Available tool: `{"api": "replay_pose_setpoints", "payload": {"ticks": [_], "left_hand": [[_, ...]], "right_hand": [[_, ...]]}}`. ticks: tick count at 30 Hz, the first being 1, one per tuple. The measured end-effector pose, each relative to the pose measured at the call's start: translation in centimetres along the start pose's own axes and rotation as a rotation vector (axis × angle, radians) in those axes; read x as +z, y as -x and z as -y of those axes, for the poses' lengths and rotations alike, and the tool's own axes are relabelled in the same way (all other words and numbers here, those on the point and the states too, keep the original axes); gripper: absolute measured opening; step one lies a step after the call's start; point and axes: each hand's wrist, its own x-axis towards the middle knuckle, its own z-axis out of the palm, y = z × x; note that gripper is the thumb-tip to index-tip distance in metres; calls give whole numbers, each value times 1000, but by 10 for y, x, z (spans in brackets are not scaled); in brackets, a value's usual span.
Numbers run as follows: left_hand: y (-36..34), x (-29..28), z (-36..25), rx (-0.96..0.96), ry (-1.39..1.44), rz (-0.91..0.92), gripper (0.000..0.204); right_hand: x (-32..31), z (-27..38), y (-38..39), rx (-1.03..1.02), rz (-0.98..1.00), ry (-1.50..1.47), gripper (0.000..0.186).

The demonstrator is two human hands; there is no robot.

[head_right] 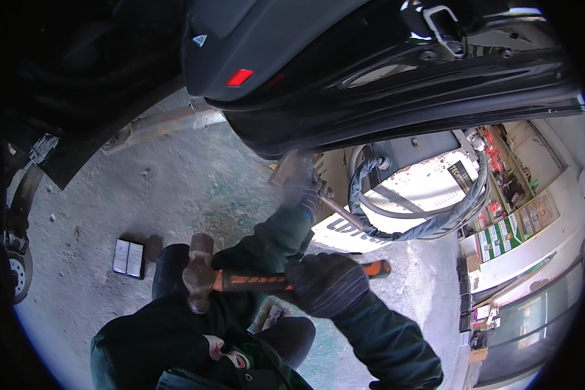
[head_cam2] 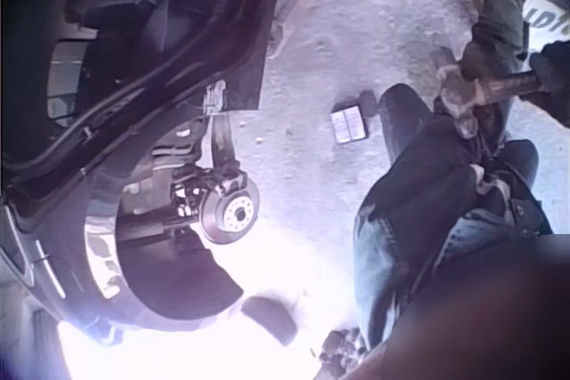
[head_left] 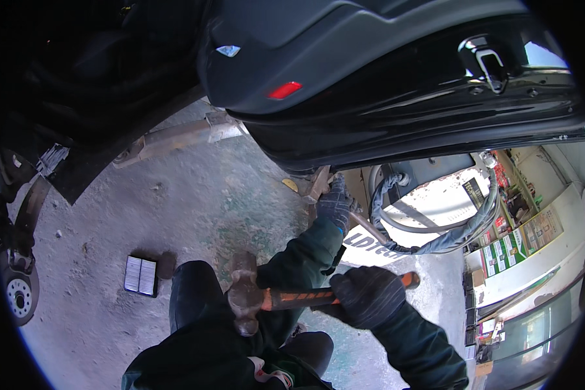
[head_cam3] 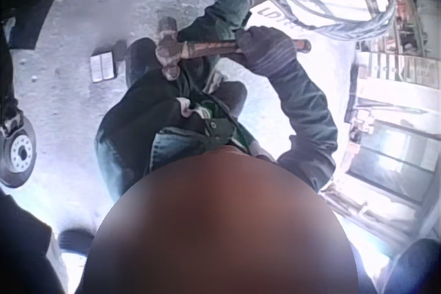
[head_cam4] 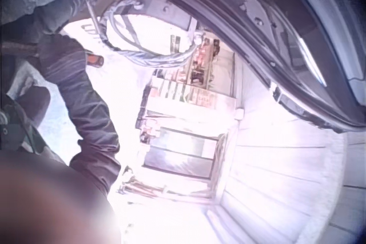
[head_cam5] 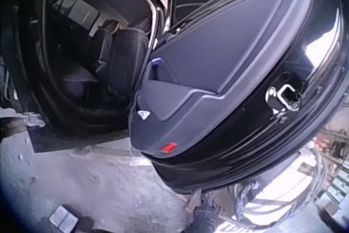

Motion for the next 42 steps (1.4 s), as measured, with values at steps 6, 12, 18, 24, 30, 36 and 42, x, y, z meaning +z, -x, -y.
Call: {"api": "replay_pose_setpoints", "payload": {"ticks": [6, 12, 18, 24, 30, 36, 42], "left_hand": [[1, -21, 13, -83, 44, 74, 16], [3, -34, 18, -75, 52, 108, 18], [-23, -19, -7, 72, 56, 234, 20], [13, 29, -30, 332, -124, 193, 35], [-4, 4, -7, 16, 150, 216, 34], [-5, -32, 27, -211, 219, 253, 34], [5, 11, 18, -120, -111, -141, 27]], "right_hand": [[2, -46, 4, 329, -27, 235, 36], [18, -51, 9, 284, -135, 269, 36], [24, -43, -3, 375, -144, 307, 33], [26, -35, -7, 464, -85, 275, 29], [24, -35, -10, 476, -89, 272, 32], [15, -28, -19, 496, -66, 234, 30], [8, -9, -23, 368, -27, 173, 31]]}}
